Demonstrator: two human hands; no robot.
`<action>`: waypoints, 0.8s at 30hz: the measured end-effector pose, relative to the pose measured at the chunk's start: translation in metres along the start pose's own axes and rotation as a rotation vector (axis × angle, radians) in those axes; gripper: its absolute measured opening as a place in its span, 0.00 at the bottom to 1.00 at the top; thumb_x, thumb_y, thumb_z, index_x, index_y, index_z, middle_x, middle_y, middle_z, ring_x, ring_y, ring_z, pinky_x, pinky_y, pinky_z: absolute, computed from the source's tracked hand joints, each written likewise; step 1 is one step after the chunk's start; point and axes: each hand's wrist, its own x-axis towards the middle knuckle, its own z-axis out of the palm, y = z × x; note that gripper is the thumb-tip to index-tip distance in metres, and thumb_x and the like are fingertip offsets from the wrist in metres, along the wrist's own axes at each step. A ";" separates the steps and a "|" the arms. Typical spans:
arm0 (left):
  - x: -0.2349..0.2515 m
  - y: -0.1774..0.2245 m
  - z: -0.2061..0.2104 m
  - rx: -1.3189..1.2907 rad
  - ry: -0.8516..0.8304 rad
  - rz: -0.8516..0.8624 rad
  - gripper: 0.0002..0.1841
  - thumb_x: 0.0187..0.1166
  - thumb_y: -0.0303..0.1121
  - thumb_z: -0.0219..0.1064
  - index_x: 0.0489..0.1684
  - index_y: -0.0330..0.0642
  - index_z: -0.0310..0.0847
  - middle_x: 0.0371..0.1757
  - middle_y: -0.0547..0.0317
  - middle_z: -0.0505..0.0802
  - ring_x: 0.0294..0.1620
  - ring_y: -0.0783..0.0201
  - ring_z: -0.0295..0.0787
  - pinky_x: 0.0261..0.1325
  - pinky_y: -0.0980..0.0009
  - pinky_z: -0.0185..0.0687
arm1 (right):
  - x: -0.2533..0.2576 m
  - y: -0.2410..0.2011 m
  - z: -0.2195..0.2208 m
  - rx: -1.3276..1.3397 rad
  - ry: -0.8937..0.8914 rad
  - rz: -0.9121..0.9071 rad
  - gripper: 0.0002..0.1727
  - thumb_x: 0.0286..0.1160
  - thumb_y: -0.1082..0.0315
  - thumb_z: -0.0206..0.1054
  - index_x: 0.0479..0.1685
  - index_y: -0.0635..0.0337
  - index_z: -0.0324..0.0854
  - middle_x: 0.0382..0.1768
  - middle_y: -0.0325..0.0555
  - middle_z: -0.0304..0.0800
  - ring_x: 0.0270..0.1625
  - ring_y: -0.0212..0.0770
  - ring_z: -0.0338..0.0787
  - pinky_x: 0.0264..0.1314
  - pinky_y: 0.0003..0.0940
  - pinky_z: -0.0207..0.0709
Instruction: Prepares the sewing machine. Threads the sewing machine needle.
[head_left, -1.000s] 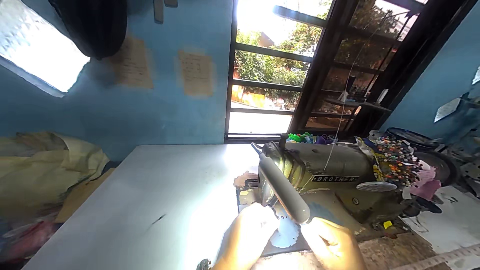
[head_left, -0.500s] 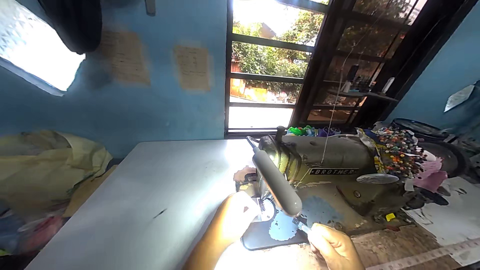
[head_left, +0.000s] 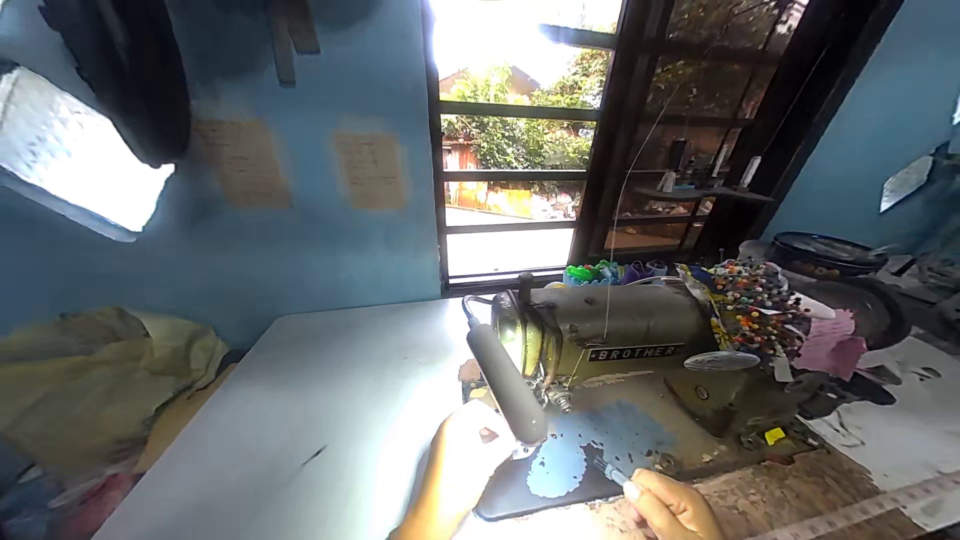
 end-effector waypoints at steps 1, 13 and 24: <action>0.000 0.000 0.003 0.004 0.016 0.012 0.08 0.60 0.40 0.80 0.25 0.47 0.89 0.33 0.70 0.91 0.41 0.76 0.87 0.50 0.74 0.83 | 0.000 0.000 0.001 0.000 0.004 -0.005 0.16 0.76 0.75 0.56 0.18 0.64 0.78 0.20 0.32 0.79 0.26 0.17 0.77 0.32 0.16 0.71; -0.013 -0.001 0.017 0.286 0.096 0.350 0.14 0.74 0.46 0.70 0.32 0.47 0.95 0.38 0.61 0.97 0.44 0.69 0.94 0.52 0.67 0.89 | 0.042 -0.016 0.011 -0.295 0.117 -0.432 0.21 0.79 0.63 0.58 0.13 0.60 0.74 0.18 0.44 0.77 0.24 0.31 0.78 0.26 0.24 0.70; -0.007 -0.006 0.019 0.084 0.100 0.688 0.10 0.79 0.35 0.69 0.35 0.37 0.89 0.55 0.48 0.95 0.59 0.70 0.91 0.66 0.77 0.83 | 0.083 -0.038 -0.009 -0.138 -0.081 -0.449 0.22 0.80 0.62 0.57 0.12 0.55 0.68 0.14 0.32 0.67 0.20 0.18 0.67 0.22 0.14 0.58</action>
